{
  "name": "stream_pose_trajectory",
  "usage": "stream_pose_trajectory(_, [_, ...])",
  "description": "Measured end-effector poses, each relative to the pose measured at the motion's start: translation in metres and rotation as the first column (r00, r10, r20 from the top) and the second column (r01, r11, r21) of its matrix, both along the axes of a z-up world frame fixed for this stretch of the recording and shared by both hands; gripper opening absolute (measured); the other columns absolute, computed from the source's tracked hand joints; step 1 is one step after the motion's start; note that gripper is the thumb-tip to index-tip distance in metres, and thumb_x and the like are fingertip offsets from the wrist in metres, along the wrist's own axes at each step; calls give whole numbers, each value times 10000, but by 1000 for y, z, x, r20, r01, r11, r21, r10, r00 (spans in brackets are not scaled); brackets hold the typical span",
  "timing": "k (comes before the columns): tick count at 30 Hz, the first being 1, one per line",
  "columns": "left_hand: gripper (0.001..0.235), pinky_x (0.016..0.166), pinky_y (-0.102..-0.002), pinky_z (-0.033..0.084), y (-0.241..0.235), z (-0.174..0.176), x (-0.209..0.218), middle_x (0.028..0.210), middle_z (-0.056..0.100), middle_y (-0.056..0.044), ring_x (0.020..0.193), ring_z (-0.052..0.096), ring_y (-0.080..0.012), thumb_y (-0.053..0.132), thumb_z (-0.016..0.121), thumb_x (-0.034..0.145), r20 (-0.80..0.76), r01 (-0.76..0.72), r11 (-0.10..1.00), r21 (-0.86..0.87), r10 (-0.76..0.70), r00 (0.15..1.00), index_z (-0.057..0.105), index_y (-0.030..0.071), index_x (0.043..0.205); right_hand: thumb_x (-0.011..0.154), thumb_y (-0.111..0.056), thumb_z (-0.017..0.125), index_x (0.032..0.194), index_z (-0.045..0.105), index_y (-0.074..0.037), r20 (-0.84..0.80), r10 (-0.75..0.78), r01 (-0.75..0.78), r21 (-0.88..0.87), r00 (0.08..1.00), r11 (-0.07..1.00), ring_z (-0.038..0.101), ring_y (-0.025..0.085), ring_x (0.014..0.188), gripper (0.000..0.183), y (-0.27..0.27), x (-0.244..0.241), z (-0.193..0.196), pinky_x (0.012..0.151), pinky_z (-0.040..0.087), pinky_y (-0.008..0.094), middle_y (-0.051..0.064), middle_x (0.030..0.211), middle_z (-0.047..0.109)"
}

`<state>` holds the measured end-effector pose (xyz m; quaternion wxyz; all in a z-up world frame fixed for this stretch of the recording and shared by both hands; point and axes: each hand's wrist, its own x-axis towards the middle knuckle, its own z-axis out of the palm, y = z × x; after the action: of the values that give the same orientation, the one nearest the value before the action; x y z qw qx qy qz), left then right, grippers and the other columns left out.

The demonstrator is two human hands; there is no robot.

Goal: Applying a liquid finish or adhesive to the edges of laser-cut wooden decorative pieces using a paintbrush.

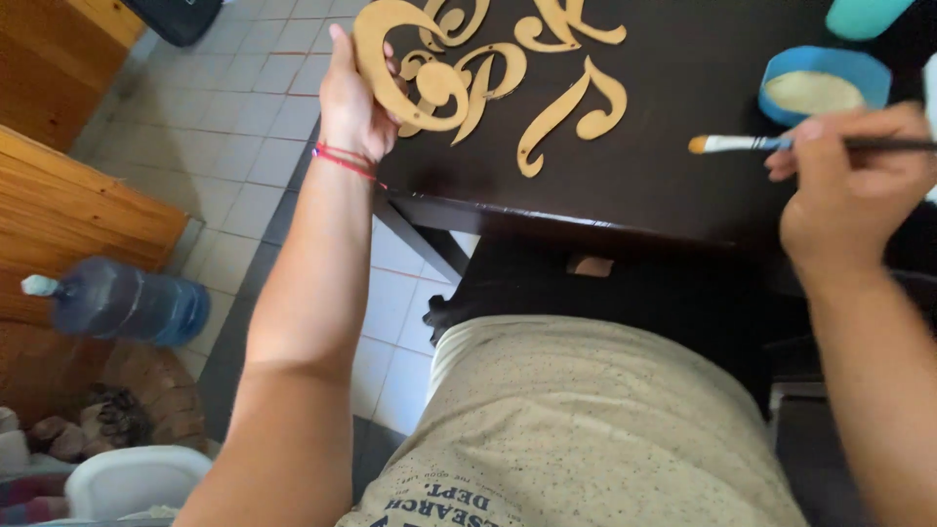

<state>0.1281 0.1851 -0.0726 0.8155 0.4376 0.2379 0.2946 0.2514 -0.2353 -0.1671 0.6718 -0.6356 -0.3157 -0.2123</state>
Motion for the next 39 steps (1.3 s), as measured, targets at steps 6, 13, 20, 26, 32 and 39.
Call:
stream_pose_trajectory(6, [659,577,-363,636,9,-4,65,926,722,-83,765,722,-207,572,375,897,8,230,972,-42,-230,973,652,19,1124,1095,34,642,955,487,-37,-168,-77,87,54,983,995,633,237,659,220,-1,6,-3,629,541,326,190,801,601])
stream_pose_trajectory(13, [564,518,-382,629,9,0,120,784,629,-109,555,579,-190,537,446,863,-70,189,982,-4,-189,979,628,21,1000,1040,114,593,903,424,-33,-260,21,-7,54,966,999,593,254,642,262,2,-15,4,608,545,323,252,846,591])
stream_pose_trajectory(20, [611,764,-468,675,-4,7,185,636,621,-27,671,715,-185,611,378,886,-331,421,907,7,-396,857,658,73,959,925,129,554,794,437,-33,-326,30,-1,90,945,996,567,256,569,239,8,-11,20,543,518,308,247,745,585])
stream_pose_trajectory(26, [595,459,-265,542,-44,12,251,452,359,25,395,424,-101,548,344,986,-526,504,861,71,-397,752,683,61,931,892,78,564,755,479,-28,-355,55,-30,75,933,997,581,228,551,192,7,-9,26,528,531,288,209,702,600])
stream_pose_trajectory(32, [593,743,-368,671,-55,4,305,878,749,-72,730,736,-211,502,313,976,-622,537,838,100,-368,691,664,53,1141,891,-25,601,775,508,-42,-384,92,-36,151,919,988,585,220,554,149,5,-4,20,520,527,292,199,694,609])
stream_pose_trajectory(39, [874,881,-242,577,-58,26,327,1021,761,-176,832,752,-210,651,181,957,-956,785,603,141,-123,266,478,-42,1400,890,-63,603,764,540,-69,-402,126,-91,105,907,990,616,193,549,140,3,-1,25,512,530,294,157,660,643])
